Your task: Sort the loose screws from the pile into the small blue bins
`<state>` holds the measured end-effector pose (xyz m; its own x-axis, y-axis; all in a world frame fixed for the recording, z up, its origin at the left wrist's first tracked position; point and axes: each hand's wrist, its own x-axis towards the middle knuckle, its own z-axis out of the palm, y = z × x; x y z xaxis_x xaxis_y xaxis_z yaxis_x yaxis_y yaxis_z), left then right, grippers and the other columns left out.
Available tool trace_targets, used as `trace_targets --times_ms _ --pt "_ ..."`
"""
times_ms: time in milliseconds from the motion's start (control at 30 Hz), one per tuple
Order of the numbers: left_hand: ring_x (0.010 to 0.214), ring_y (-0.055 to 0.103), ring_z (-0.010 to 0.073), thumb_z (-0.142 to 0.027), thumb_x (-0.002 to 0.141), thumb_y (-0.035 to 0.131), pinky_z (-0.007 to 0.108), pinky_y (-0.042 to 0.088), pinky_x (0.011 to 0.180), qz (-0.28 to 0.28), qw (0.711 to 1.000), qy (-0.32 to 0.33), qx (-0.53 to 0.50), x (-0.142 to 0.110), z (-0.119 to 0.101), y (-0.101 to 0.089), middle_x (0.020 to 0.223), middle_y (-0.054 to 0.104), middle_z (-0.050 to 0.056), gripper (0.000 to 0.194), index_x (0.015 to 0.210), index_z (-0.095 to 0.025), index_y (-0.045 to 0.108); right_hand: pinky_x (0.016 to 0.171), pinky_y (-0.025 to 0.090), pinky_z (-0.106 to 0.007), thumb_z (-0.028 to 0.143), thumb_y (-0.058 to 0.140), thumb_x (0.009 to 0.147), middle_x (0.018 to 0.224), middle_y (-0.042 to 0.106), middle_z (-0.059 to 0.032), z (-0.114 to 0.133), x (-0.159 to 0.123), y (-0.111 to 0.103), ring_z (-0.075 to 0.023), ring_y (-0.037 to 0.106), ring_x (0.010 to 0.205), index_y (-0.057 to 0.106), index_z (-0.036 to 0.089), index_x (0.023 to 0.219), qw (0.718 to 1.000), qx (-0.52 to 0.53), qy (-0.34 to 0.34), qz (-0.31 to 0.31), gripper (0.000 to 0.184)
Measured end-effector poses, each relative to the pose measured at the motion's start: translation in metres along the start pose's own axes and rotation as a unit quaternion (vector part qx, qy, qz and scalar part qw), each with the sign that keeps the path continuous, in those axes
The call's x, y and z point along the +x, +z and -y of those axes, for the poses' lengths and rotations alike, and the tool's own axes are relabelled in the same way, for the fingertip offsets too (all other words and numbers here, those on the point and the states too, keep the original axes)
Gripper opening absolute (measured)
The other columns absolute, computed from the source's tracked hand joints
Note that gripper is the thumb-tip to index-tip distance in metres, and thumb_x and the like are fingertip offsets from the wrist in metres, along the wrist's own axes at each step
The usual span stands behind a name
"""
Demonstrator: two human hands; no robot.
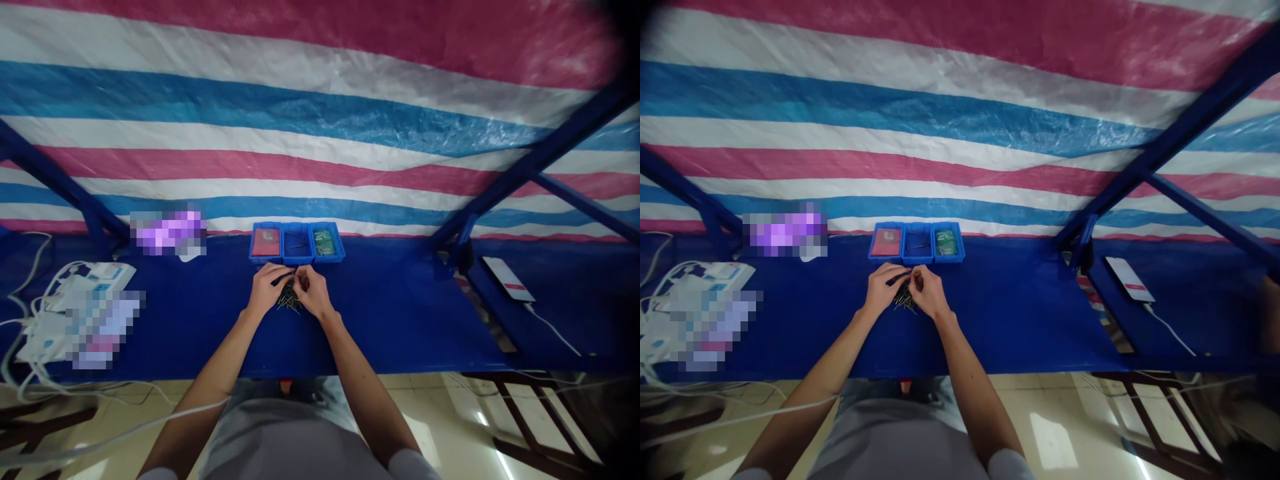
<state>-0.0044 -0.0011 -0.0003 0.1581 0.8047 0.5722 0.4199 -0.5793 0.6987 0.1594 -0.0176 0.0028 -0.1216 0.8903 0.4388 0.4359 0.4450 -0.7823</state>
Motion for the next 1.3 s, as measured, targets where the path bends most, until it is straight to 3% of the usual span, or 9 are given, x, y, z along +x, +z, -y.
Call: trace_targets --times_ms 167,333,433,667,767,967,1167,1300 --pt "0.086 0.064 0.0206 -0.032 0.089 0.067 0.037 0.053 0.082 0.001 1.0 0.0 0.027 -0.002 0.002 0.002 0.091 0.071 0.007 0.015 0.096 -0.024 0.077 0.054 0.042 -0.024 0.03 0.052 0.091 0.066 0.057 0.0035 0.001 0.0 0.001 -0.0115 0.051 0.052 0.057 0.021 0.091 0.999 0.017 0.013 -0.028 0.01" --pt "0.09 0.066 0.0206 -0.027 0.091 0.061 0.035 0.053 0.086 0.015 1.0 -0.003 0.013 -0.002 -0.002 0.002 0.096 0.071 0.008 0.016 0.098 -0.022 0.075 0.06 0.048 -0.025 0.037 0.054 0.095 0.083 0.069 -0.0025 0.004 0.0 -0.001 -0.0132 0.06 0.063 0.064 0.02 0.099 0.999 0.035 0.007 -0.031 0.02" --pt "0.084 0.067 0.0191 -0.027 0.091 0.061 0.032 0.053 0.078 0.004 1.0 -0.022 -0.002 -0.002 -0.005 0.001 0.095 0.072 0.008 0.016 0.098 -0.021 0.074 0.065 0.051 -0.026 0.036 0.053 0.097 0.092 0.071 -0.005 0.002 0.001 -0.004 -0.0142 0.062 0.067 0.068 0.02 0.104 1.0 0.013 -0.001 -0.028 0.022" --pt "0.072 0.066 0.0169 -0.035 0.087 0.067 0.03 0.052 0.076 -0.037 0.994 -0.093 -0.034 -0.002 -0.002 -0.002 0.089 0.076 0.005 0.016 0.089 -0.021 0.075 0.085 0.053 -0.029 0.029 0.051 0.098 0.107 0.069 -0.0067 -0.005 0.002 -0.002 -0.0183 0.067 0.097 0.07 0.024 0.109 0.999 -0.017 -0.033 -0.006 0.022" --pt "0.071 0.067 0.0177 -0.038 0.084 0.07 0.029 0.052 0.072 -0.025 0.99 -0.116 -0.073 -0.002 0.002 -0.002 0.085 0.076 0.005 0.019 0.085 -0.02 0.076 0.088 0.052 -0.029 0.029 0.053 0.098 0.106 0.069 -0.0065 -0.008 0.001 0.001 -0.0183 0.067 0.098 0.07 0.024 0.108 0.999 -0.031 -0.037 -0.001 0.021" --pt "0.071 0.065 0.0171 -0.039 0.083 0.072 0.027 0.049 0.065 -0.009 0.992 -0.096 -0.086 0.001 0.002 -0.003 0.083 0.073 0.006 0.02 0.084 -0.02 0.076 0.084 0.053 -0.028 0.028 0.052 0.098 0.098 0.07 -0.0058 -0.011 0.0 0.003 -0.0168 0.067 0.091 0.072 0.023 0.1 0.998 -0.022 -0.047 -0.019 0.02" --pt "0.073 0.064 0.0175 -0.04 0.089 0.064 0.027 0.047 0.066 0.002 0.993 -0.102 -0.062 0.002 0.002 -0.002 0.085 0.073 0.005 0.023 0.084 -0.019 0.073 0.081 0.053 -0.028 0.029 0.056 0.096 0.095 0.069 -0.0057 -0.013 0.0 0.003 -0.0167 0.067 0.087 0.072 0.023 0.094 0.998 -0.013 -0.046 -0.036 0.018" --pt "0.075 0.064 0.0178 -0.041 0.093 0.057 0.026 0.046 0.067 0.04 0.992 -0.111 -0.052 0.002 0.002 -0.001 0.082 0.072 0.004 0.027 0.085 -0.019 0.071 0.077 0.054 -0.027 0.029 0.056 0.096 0.094 0.069 -0.0057 -0.014 0.0 0.003 -0.0161 0.067 0.086 0.072 0.022 0.093 0.998 -0.014 -0.045 -0.038 0.018"
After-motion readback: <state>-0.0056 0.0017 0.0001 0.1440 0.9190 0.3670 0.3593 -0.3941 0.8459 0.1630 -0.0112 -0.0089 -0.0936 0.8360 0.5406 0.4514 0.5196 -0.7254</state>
